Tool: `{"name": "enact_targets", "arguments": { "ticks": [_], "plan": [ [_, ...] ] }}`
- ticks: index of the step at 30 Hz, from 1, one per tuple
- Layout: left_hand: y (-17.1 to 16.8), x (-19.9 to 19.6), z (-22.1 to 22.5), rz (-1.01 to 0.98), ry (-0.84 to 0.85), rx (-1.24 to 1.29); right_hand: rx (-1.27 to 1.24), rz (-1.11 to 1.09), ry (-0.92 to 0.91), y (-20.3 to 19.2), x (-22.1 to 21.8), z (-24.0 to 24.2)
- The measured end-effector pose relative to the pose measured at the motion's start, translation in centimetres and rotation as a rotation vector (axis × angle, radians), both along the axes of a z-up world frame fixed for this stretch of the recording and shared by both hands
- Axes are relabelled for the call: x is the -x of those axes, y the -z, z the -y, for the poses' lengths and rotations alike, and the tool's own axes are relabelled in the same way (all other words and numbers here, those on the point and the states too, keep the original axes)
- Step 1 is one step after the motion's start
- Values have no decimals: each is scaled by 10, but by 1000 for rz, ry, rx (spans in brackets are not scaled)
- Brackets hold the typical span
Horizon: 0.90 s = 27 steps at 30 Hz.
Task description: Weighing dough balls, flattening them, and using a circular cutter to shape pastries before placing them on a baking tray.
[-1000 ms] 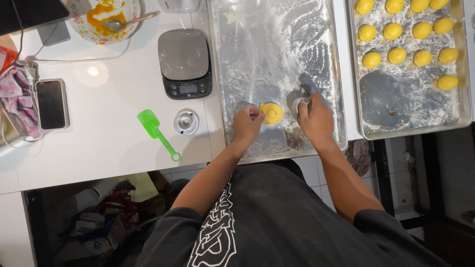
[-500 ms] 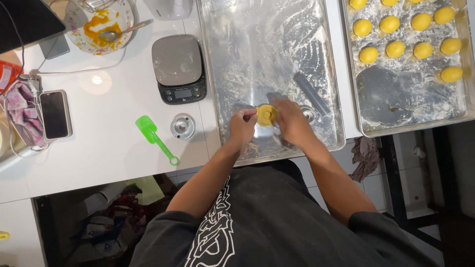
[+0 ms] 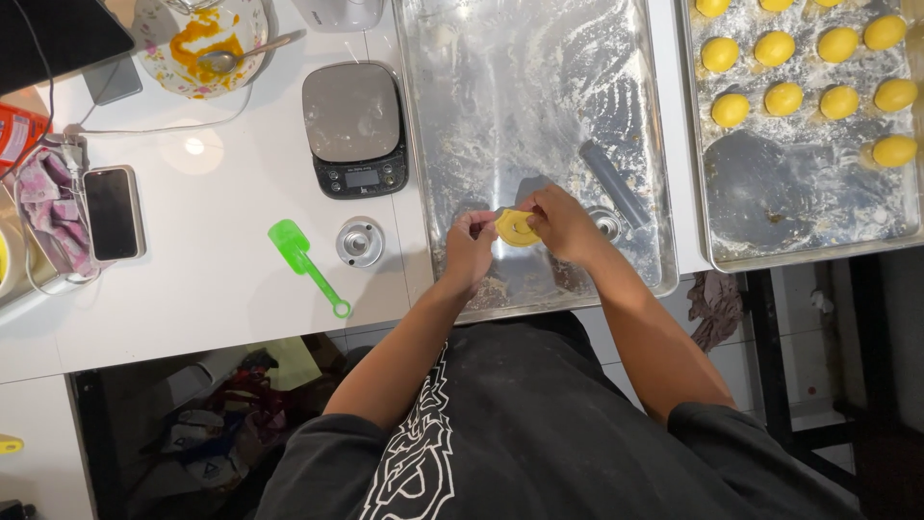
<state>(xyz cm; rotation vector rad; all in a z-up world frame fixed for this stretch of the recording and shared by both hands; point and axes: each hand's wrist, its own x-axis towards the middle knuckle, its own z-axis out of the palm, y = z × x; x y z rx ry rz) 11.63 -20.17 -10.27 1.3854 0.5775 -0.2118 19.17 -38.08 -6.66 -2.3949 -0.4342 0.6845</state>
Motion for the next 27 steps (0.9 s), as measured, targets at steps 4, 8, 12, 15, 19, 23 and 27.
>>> {"name": "enact_targets", "arguments": {
  "ticks": [4, 8, 12, 15, 19, 23, 27],
  "plan": [
    [-9, 3, -1, 32, 63, -94, -28, -10, 22, -1, 4, 1],
    [-19, 1, -3, 22, 167, -216, -122, -32, 27, -29, 10, -5],
    [-19, -9, -4, 32, 357, -361, -180, -49, 74, -35, 20, -4],
    [6, -14, -4, 30, 542, -576, -337, -101, 141, -31, 21, 1],
    [1, -12, -6, 35, 549, -400, -561, -235, 283, -21, 19, 11],
    [-2, -7, -9, 49, 487, -135, -707, -254, 391, -11, 20, 14],
    [-14, -3, -7, 80, 375, 39, -829, -342, 523, -8, 26, 17]
  ]
}}
